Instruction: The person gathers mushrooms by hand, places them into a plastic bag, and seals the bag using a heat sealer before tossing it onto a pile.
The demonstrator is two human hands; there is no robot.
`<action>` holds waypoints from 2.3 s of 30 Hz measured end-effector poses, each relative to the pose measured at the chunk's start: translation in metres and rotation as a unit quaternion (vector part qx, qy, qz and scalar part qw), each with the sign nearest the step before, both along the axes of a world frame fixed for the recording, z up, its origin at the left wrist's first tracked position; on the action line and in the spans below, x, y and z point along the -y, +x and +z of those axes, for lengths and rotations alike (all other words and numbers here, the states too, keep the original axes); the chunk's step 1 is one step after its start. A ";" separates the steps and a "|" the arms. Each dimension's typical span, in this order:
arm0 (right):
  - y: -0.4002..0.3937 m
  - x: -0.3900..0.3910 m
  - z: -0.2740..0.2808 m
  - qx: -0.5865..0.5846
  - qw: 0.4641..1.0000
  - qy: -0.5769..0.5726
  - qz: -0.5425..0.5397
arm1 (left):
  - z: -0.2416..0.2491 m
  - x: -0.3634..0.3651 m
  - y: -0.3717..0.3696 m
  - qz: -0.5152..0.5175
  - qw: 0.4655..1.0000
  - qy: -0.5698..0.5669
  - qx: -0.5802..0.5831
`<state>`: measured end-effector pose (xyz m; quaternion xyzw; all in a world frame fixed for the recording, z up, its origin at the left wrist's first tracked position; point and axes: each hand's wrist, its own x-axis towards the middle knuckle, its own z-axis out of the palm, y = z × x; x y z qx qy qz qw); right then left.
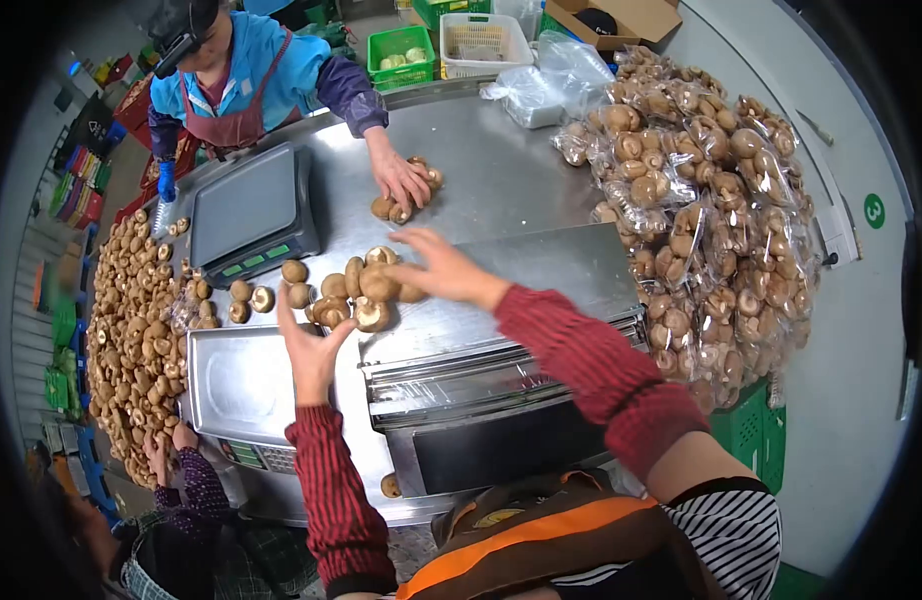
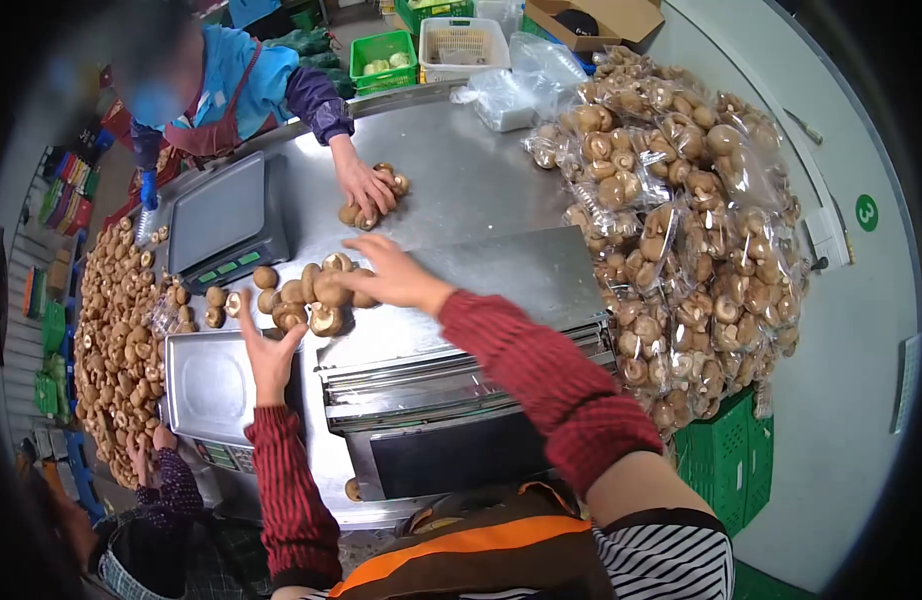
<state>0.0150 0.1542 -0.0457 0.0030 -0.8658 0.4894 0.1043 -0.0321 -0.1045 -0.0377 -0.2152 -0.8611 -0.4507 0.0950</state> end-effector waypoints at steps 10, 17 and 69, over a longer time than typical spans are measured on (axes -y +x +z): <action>0.100 -0.019 -0.002 0.014 0.968 0.172 -0.181 | -0.007 -0.116 0.058 -0.217 0.974 -0.057 -0.028; 0.163 -0.076 0.019 0.016 0.957 0.065 -0.281 | 0.005 -0.101 0.080 -0.140 0.979 0.105 0.106; 0.174 -0.097 0.012 0.231 0.888 -0.322 -0.233 | -0.011 -0.065 0.053 -0.148 0.922 0.044 0.355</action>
